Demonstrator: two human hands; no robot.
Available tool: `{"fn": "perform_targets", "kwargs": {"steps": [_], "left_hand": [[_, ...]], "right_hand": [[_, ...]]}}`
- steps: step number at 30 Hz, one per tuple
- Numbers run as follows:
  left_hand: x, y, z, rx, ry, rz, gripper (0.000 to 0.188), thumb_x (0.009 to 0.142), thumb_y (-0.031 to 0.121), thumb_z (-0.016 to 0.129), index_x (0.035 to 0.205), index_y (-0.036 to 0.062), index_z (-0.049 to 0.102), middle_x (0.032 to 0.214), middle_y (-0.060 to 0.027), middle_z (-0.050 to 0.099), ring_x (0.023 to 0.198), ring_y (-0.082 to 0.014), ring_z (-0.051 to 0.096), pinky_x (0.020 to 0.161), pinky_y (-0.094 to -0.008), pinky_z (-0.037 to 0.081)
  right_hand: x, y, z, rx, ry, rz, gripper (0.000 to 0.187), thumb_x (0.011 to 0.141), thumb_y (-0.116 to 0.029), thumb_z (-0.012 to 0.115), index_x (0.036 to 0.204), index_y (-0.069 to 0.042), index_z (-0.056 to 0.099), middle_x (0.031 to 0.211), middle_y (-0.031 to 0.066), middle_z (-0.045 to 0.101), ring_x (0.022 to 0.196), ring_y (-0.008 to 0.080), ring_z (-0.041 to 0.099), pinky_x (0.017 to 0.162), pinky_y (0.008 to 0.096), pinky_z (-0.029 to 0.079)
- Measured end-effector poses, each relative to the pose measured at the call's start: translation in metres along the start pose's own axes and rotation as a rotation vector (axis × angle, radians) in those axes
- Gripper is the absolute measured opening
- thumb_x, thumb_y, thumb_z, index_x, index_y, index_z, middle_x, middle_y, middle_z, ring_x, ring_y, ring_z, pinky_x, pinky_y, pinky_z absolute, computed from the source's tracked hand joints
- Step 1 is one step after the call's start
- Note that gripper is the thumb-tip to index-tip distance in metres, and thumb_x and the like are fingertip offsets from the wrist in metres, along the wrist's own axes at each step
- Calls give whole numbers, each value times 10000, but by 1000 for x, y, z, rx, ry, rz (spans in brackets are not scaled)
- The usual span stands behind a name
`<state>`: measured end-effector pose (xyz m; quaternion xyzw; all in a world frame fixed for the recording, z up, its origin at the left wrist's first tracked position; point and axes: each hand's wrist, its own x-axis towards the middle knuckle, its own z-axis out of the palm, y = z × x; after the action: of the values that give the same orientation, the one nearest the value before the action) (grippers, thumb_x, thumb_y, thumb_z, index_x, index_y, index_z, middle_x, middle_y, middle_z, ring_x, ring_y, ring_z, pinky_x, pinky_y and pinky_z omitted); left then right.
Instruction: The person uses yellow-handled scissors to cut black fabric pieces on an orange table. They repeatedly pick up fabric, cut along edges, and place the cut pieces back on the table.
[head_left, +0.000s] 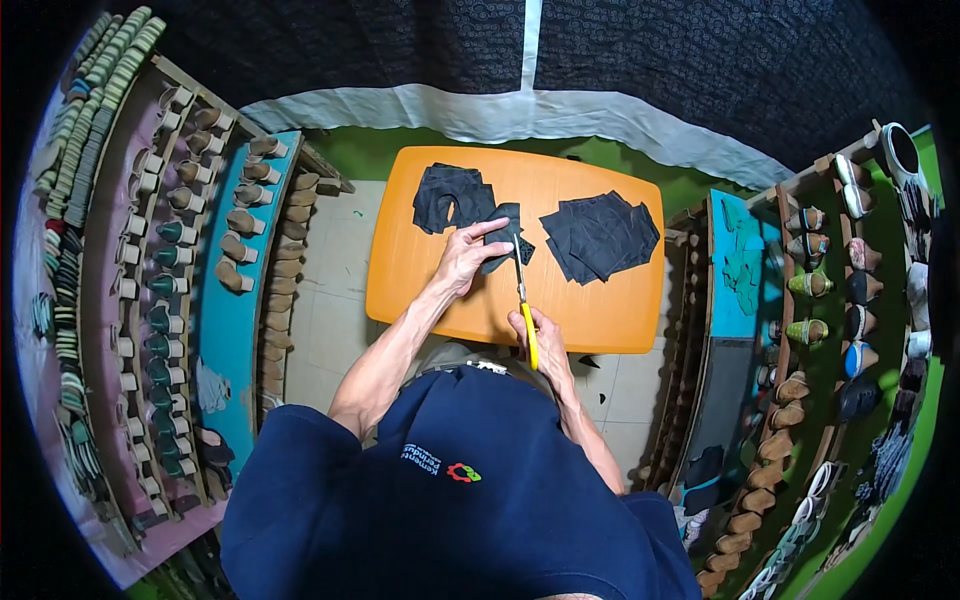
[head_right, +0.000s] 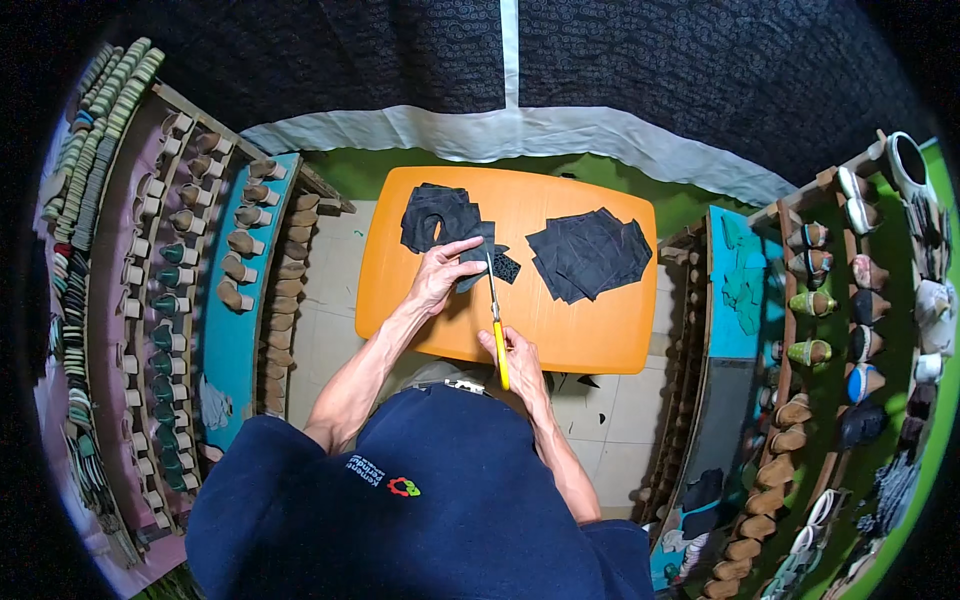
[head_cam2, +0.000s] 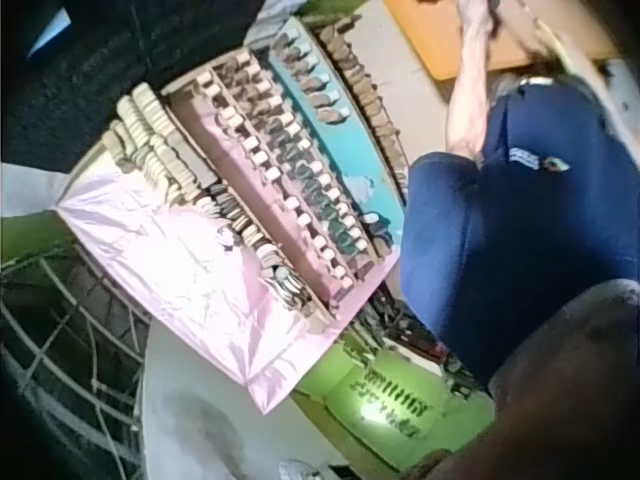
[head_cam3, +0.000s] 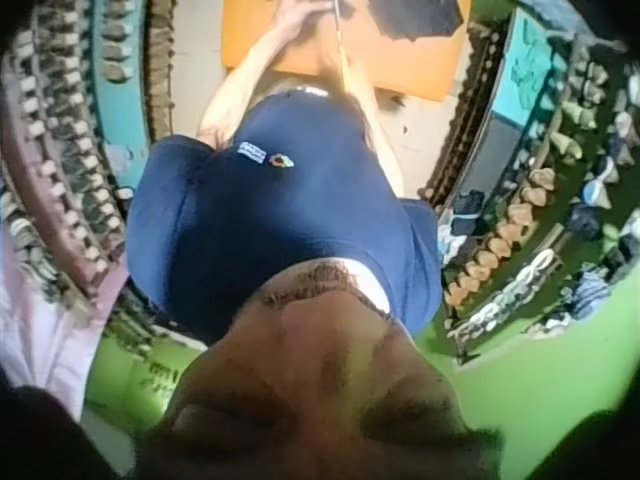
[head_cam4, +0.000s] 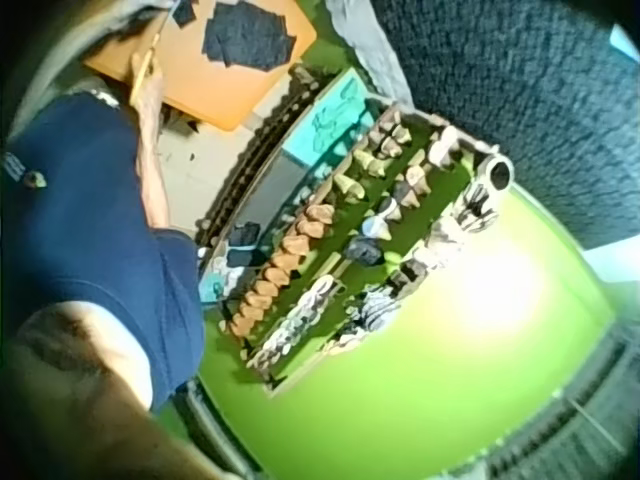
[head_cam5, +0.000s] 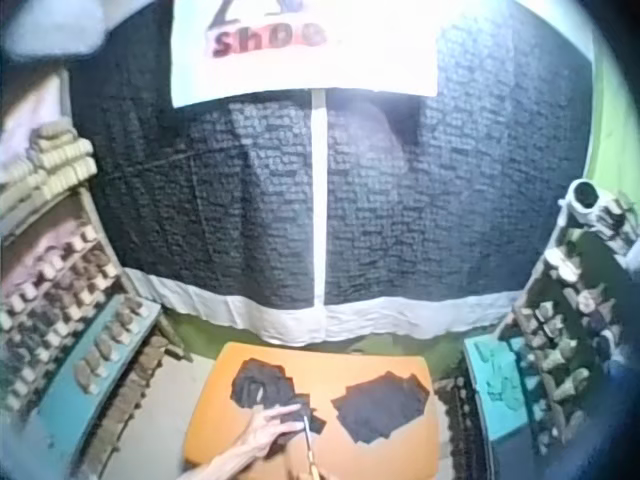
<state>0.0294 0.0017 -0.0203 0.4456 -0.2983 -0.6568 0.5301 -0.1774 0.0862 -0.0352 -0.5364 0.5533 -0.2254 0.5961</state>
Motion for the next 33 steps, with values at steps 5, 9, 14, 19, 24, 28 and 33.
{"fn": "perform_targets", "kwargs": {"steps": [5,9,14,19,24,28,33], "left_hand": [[1,-5,0,17,-14,19,549,801,-72,743,1324,-9,589,1104,-110,714,935,-126,687,873,-252,554],[2,-9,-5,0,-1,-6,563,803,-76,740,1338,-1,580,1108,-107,712,938,-124,688,872,-255,556],[1,1,6,-80,21,-16,562,810,-77,730,1345,-17,567,1135,-122,704,966,-135,685,905,-265,552],[0,-8,9,-77,54,40,579,805,-80,728,1355,-28,554,1197,-130,679,1020,-146,671,933,-268,540],[-11,-14,16,-57,40,22,592,803,-69,744,1361,-18,553,1141,-114,694,940,-129,682,876,-254,555],[-13,-11,20,-94,37,-4,625,800,-69,746,1384,-18,529,1130,-136,700,927,-137,694,865,-258,562],[-16,-10,22,-103,51,-2,643,787,-74,750,1387,-15,526,1106,-125,706,888,-138,700,857,-252,566]], "right_hand": [[0,-14,-4,-35,32,19,515,902,-555,666,796,-59,579,565,-31,458,503,76,442,477,266,349],[1,-15,-4,42,52,98,553,815,-561,769,741,-46,581,611,-35,425,583,82,382,513,294,317],[3,2,-4,16,61,47,507,862,-533,733,733,-71,570,535,-48,446,456,60,417,435,255,309],[2,-11,-3,68,39,75,526,846,-550,742,733,-64,576,564,-43,443,507,71,409,467,274,319],[5,-30,-5,36,87,96,568,818,-574,758,717,-48,569,613,-23,429,598,96,383,531,308,329],[7,-19,-6,59,85,100,572,815,-571,762,713,-42,571,605,-31,427,595,86,378,526,303,318],[4,-15,-6,87,71,112,550,815,-543,777,697,-48,570,603,-33,437,590,75,367,515,290,302]]}}
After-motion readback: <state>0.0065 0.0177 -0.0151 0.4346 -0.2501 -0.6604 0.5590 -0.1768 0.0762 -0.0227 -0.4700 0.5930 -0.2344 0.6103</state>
